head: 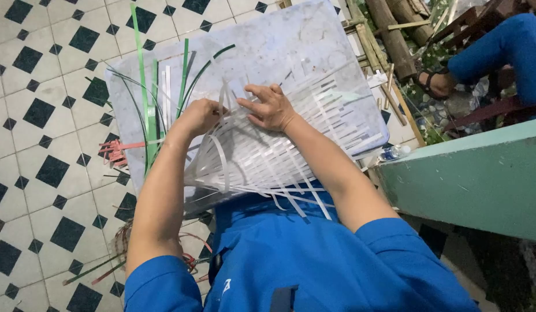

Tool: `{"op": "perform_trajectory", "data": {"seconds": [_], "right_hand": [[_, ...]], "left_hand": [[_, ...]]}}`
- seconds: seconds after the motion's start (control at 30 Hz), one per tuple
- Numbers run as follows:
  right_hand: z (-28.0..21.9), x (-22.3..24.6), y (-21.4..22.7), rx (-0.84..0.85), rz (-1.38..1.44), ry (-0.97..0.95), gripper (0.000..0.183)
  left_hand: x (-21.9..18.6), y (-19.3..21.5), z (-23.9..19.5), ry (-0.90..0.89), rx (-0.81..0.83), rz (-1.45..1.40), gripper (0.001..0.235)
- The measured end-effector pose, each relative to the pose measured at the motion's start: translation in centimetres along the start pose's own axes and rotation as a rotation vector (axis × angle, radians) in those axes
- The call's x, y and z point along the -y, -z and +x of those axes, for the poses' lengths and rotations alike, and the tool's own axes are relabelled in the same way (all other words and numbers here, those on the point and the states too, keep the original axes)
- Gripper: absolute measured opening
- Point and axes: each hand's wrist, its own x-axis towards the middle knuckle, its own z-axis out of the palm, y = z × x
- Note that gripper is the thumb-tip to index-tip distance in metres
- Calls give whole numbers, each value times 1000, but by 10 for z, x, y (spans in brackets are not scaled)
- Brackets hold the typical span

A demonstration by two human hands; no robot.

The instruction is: Weaving white and green plastic strips together to create a woven mat or bag component.

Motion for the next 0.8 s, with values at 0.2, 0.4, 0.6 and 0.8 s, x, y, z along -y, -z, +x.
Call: {"op": "perform_trajectory", "data": {"seconds": [0.2, 0.4, 0.6, 0.8], "right_hand": [[-1, 0, 0, 11, 26, -32, 45], [1, -2, -1, 23, 29, -26, 45], [3, -1, 1, 53, 12, -23, 47], [-1, 1, 0, 4, -2, -43, 46]], "left_hand": [[11, -5, 9, 8, 75, -80, 34], [-16, 11, -24, 21, 81, -102, 39], [-11, 3, -14, 26, 48, -133, 36], [9, -11, 7, -43, 28, 0, 38]]}}
